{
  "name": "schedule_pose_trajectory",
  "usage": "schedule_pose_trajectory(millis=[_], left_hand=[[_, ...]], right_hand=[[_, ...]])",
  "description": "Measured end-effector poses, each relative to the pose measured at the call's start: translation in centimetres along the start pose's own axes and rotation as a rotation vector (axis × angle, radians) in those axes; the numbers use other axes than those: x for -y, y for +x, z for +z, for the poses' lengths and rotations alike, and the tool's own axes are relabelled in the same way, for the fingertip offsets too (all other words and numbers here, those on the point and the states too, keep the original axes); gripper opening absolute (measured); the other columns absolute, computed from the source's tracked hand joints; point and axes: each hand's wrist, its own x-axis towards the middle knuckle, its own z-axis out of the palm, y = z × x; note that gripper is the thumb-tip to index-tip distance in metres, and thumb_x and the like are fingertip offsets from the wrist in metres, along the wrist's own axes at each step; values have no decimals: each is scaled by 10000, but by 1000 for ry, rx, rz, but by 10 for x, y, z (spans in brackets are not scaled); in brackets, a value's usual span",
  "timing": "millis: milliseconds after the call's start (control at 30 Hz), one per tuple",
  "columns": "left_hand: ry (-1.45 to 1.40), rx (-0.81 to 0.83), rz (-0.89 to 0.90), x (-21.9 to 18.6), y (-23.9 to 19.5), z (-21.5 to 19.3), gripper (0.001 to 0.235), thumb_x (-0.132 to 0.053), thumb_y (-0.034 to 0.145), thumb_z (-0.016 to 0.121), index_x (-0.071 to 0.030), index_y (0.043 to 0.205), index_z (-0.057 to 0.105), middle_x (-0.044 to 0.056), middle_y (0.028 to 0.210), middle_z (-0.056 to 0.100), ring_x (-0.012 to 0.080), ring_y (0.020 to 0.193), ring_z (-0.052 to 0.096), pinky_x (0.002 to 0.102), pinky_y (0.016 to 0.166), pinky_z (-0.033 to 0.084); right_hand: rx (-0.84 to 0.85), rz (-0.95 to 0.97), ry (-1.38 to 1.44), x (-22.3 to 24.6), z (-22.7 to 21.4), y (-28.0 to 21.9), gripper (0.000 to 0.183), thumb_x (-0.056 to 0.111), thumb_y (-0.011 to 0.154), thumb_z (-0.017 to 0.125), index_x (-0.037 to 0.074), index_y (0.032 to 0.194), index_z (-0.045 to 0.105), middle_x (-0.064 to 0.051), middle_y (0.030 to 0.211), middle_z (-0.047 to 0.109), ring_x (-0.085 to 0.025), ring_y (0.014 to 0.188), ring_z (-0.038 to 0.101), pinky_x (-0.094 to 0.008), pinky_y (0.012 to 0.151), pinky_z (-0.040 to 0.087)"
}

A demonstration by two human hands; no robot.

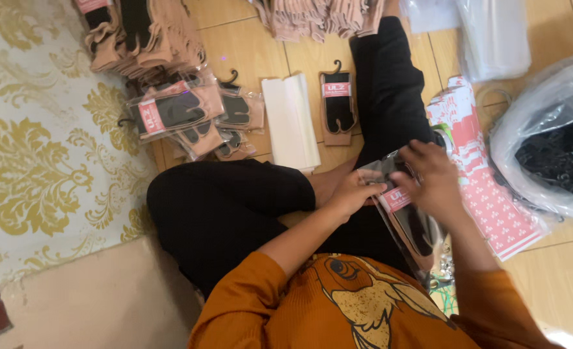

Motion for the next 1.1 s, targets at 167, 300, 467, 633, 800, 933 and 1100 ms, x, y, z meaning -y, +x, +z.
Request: schedule_pose_trajectory(millis=[167, 300, 467, 633, 800, 933, 1100], left_hand=[[338, -247, 414, -31, 1, -2, 471, -206, 896, 732, -146, 1347, 609, 24, 1005, 741, 160, 987, 726, 299, 926, 558], [390, 5, 257, -37, 27, -8, 158, -265, 882, 777, -152, 793, 712, -46, 692, 664, 34, 657, 557, 216, 617, 413], [72, -305, 444, -101, 32, -62, 223, -277, 885, 769, -93, 1010, 793, 36, 946, 790, 137, 827, 706, 264, 746, 548], [620, 117, 1002, -140, -66, 1, 495, -344, 797, 804, -145, 1235, 686, 43, 1283, 636, 185, 1168, 660, 311, 1045, 542], [737, 477, 994, -131, -131, 63, 678, -374, 784, 858, -130, 1350, 576, 109, 1375, 647, 272, 1312, 652, 374, 1168, 500], [469, 126, 535, -107, -83, 59, 450, -331, 899, 723, -60, 1249, 647, 79, 1194, 742, 145, 1048, 701, 269, 900, 561], [444, -73, 628, -98, -51, 57, 202, -196, 996, 689, -104, 1162, 759, 127, 1072, 781, 282, 1056, 733, 363, 884, 596]], right_hand=[[-307, -244, -505, -1, 45, -7, 180, 297, 960, 773, 167, 889, 672, -12, 1170, 703, -280, 1218, 679, -432, 941, 384], [-253, -296, -487, -1, 32, -13, 149, 325, 990, 734, 188, 1038, 703, -46, 1290, 688, -309, 1212, 660, -433, 877, 418], [54, 331, 192, -68, -24, -61, 133, 205, 974, 687, 111, 1010, 774, -98, 1259, 636, -230, 1200, 625, -337, 901, 521], [-64, 260, 1107, -25, -66, -74, 278, 311, 1054, 632, 61, 933, 624, -110, 1014, 662, -214, 929, 626, -338, 843, 463], [-24, -163, 1609, -20, -80, -73, 444, 47, 1093, 583, -49, 1517, 495, -120, 809, 521, -230, 903, 645, -401, 1050, 556], [-150, 164, 552, -13, -66, -6, 208, 180, 1029, 631, 63, 857, 621, -62, 820, 633, -142, 781, 594, -270, 779, 461], [-241, 289, 973, -60, -21, -1, 110, 30, 1039, 615, -46, 994, 680, -180, 773, 685, -181, 622, 679, -260, 544, 561]])
